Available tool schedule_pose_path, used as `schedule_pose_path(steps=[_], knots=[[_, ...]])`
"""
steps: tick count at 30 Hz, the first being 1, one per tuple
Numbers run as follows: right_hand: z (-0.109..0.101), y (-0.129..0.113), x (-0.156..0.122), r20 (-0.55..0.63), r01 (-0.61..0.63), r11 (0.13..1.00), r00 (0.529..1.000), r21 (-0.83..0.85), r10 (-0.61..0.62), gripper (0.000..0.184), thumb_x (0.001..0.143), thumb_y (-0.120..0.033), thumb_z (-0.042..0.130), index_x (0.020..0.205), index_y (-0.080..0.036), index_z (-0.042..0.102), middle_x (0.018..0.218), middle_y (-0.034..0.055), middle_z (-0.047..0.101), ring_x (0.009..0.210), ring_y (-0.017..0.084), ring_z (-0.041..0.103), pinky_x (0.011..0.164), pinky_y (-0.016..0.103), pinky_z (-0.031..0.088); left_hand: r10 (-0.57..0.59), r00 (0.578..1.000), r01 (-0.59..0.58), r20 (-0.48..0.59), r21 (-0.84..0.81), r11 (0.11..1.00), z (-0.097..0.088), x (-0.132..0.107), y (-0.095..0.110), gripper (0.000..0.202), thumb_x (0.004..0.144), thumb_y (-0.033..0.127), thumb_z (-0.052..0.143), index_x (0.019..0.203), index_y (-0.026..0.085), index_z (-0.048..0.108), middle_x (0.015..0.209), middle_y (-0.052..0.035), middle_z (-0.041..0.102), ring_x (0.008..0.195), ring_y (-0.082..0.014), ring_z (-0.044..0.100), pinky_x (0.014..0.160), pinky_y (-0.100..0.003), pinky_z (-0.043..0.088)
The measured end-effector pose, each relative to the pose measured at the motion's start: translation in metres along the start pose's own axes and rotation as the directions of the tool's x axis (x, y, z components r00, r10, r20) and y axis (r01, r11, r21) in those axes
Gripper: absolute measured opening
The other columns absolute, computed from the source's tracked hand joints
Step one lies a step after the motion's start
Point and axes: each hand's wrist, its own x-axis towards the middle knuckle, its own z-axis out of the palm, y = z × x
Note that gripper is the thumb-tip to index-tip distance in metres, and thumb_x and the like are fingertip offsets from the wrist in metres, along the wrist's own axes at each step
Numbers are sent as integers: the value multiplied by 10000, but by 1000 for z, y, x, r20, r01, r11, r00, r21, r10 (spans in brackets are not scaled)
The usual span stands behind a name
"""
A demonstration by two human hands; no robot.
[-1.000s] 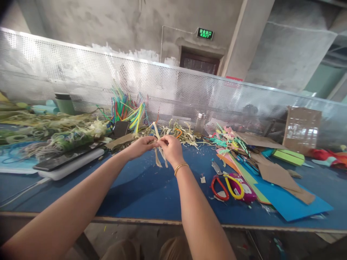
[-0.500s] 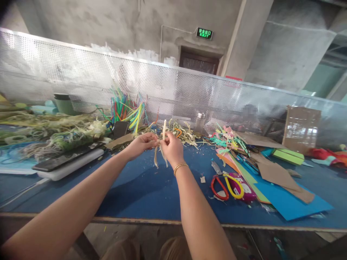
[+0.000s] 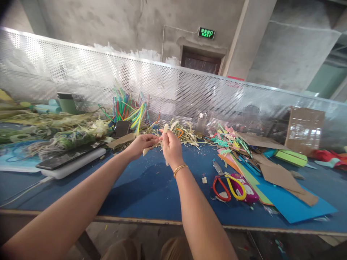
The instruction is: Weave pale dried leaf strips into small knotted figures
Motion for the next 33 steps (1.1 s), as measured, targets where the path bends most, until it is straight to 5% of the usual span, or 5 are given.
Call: schedule_pose_path(steps=[5, 10, 22, 33], knots=[[0, 0, -1, 57, -20, 988, 998, -152, 29, 371, 959, -386, 363, 845, -199, 662, 688, 14, 627, 641, 125, 566, 638, 240, 410, -68, 997, 59, -32, -233, 971, 1, -1, 1, 194, 718, 245, 718, 837, 112, 644, 643, -1, 574, 502, -61, 464, 488, -195, 347], [2, 3, -2, 83, -88, 976, 991, -201, 106, 288, 927, -278, 413, 1152, -214, 581, 714, 9, 653, 639, 141, 576, 632, 238, 405, -85, 996, 73, -17, -369, 927, 3, -1, 0, 214, 716, 235, 739, 822, 130, 585, 698, -10, 592, 555, -70, 525, 510, -187, 382], [2, 5, -2, 77, -163, 961, 980, -225, 184, 190, 853, -324, 502, 752, -194, 596, 611, -4, 604, 555, 120, 526, 550, 214, 366, -84, 985, 115, 148, -218, 969, -2, -4, 2, 248, 734, 312, 731, 862, 166, 577, 571, 50, 517, 459, -59, 446, 446, -176, 320], [5, 6, -3, 111, -217, 976, 970, -11, 217, 113, 795, -275, 526, 733, -191, 570, 565, -30, 607, 519, 109, 576, 522, 194, 416, -148, 951, 206, 270, -202, 958, -7, -7, 8, 275, 738, 328, 733, 858, 152, 559, 682, -10, 614, 583, -91, 581, 516, -180, 446]])
